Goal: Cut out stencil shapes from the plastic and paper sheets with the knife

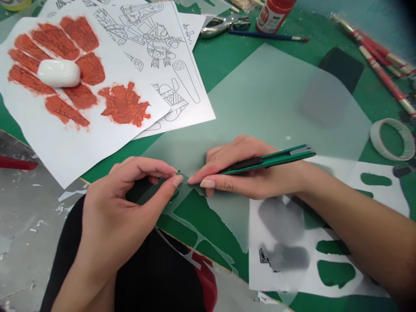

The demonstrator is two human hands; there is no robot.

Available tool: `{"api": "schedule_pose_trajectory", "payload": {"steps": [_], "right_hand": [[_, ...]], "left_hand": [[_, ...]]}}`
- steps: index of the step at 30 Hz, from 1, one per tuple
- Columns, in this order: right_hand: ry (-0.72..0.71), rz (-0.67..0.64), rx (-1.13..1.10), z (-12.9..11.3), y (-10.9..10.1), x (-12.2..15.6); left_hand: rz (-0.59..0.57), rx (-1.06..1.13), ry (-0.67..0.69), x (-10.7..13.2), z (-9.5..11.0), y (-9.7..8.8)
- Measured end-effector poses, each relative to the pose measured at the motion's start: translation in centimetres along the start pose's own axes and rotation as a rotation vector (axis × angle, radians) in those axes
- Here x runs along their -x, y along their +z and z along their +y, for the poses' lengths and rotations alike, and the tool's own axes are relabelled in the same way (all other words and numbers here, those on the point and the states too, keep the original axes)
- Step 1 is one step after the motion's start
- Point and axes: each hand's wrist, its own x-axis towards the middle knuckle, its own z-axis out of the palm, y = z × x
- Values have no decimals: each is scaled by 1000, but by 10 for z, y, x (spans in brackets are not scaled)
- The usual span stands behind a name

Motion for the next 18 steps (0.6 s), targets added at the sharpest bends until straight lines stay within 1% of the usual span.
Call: {"api": "schedule_pose_trajectory", "payload": {"steps": [8, 13, 18], "right_hand": [[4, 7, 8, -3, 0, -1], [2, 5, 15, -4, 1, -1], [54, -12, 18, -8, 1, -2]], "left_hand": [[5, 2, -18, 0, 1, 0], [19, -28, 2, 0, 1, 0], [17, -13, -22, 0, 3, 1]]}}
